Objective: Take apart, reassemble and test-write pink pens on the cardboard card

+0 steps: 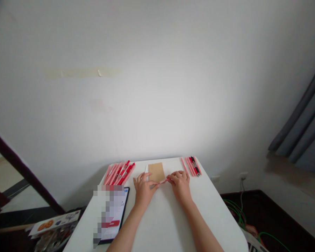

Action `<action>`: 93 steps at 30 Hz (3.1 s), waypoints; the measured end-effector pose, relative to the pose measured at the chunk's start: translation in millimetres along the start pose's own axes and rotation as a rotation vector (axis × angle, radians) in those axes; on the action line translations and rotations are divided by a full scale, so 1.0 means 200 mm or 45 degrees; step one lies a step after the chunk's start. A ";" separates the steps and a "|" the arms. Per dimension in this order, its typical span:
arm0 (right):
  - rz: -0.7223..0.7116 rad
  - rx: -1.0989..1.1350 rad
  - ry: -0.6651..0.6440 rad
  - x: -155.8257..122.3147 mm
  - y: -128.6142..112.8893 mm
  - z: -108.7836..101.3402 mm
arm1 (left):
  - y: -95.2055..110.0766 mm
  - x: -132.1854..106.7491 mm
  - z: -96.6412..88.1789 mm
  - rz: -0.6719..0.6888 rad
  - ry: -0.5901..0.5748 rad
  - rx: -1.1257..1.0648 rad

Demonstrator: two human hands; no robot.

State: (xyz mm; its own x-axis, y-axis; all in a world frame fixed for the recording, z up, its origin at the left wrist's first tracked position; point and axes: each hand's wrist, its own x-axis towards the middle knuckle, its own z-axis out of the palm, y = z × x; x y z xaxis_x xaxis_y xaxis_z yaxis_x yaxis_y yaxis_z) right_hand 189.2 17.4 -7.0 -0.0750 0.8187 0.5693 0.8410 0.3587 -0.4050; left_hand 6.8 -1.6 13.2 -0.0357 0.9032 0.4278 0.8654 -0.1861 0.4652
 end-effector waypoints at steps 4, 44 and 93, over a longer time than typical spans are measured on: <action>-0.014 0.002 -0.031 0.00 -0.02 -0.01 | 0.00 0.00 0.01 0.000 0.006 0.008; -0.060 0.156 -0.040 0.01 0.04 0.03 | -0.02 -0.01 0.04 0.029 -0.009 0.072; 0.111 0.142 0.198 0.02 0.13 0.02 | 0.01 -0.03 0.01 0.065 0.056 0.091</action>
State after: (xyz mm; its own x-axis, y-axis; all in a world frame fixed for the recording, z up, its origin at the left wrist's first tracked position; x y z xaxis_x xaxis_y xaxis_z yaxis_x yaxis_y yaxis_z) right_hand 208.2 31.9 -18.0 0.0861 0.7729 0.6287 0.7756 0.3441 -0.5292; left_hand 9.1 -6.5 9.8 -0.0107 0.8751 0.4838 0.9002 -0.2022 0.3856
